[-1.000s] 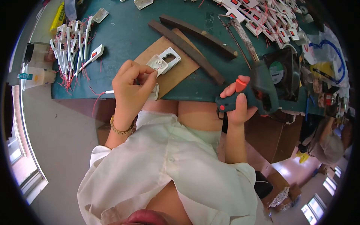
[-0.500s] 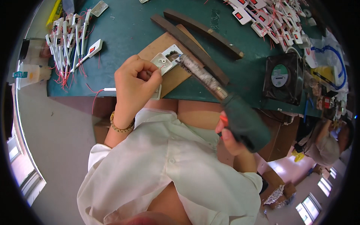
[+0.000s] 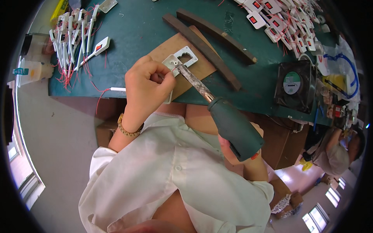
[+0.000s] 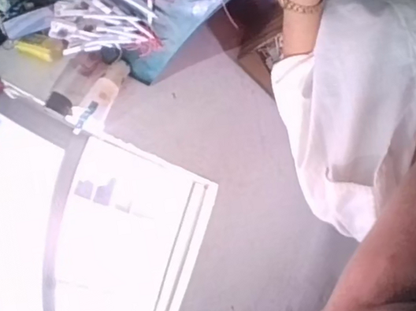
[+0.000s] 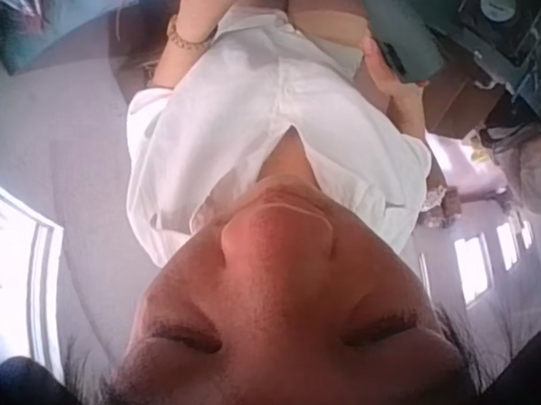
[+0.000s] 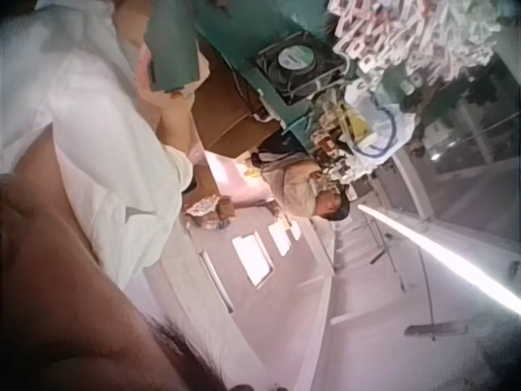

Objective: Assembling small electronic components using a handheld soldering or heating tool on an industrial assembly line.

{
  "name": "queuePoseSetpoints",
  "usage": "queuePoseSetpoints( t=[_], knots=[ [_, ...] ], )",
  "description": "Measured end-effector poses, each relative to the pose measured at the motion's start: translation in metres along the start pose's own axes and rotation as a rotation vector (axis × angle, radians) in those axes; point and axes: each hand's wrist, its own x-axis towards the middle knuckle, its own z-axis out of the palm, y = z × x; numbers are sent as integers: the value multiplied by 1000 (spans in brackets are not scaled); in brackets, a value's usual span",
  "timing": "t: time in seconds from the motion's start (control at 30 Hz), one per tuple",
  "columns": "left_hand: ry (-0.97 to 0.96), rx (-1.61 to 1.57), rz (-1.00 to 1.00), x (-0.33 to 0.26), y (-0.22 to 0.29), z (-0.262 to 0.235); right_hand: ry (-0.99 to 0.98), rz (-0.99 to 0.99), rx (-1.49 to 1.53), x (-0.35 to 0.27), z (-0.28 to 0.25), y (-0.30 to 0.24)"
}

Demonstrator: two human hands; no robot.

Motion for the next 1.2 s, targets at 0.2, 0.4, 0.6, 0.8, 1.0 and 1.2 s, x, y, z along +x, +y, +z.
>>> queuePoseSetpoints(
  t=[0.2,0.4,0.6,0.8,1.0,1.2],
  knots=[
    [12,4,45,1,-2,2,-122,-60,-51,1,-5,-7],
    [23,29,74,1,-6,3,-164,-42,-197,3,-7,-8],
    [5,62,60,2,-5,3,-131,-26,-120,7,-5,-10],
    [-4,56,67,3,-6,3,-70,66,55,7,-6,-9],
    [-4,44,74,4,-5,5,107,248,147,6,-4,-24],
    [-24,25,27,3,-6,2,57,319,282,7,-6,-24]
  ],
)
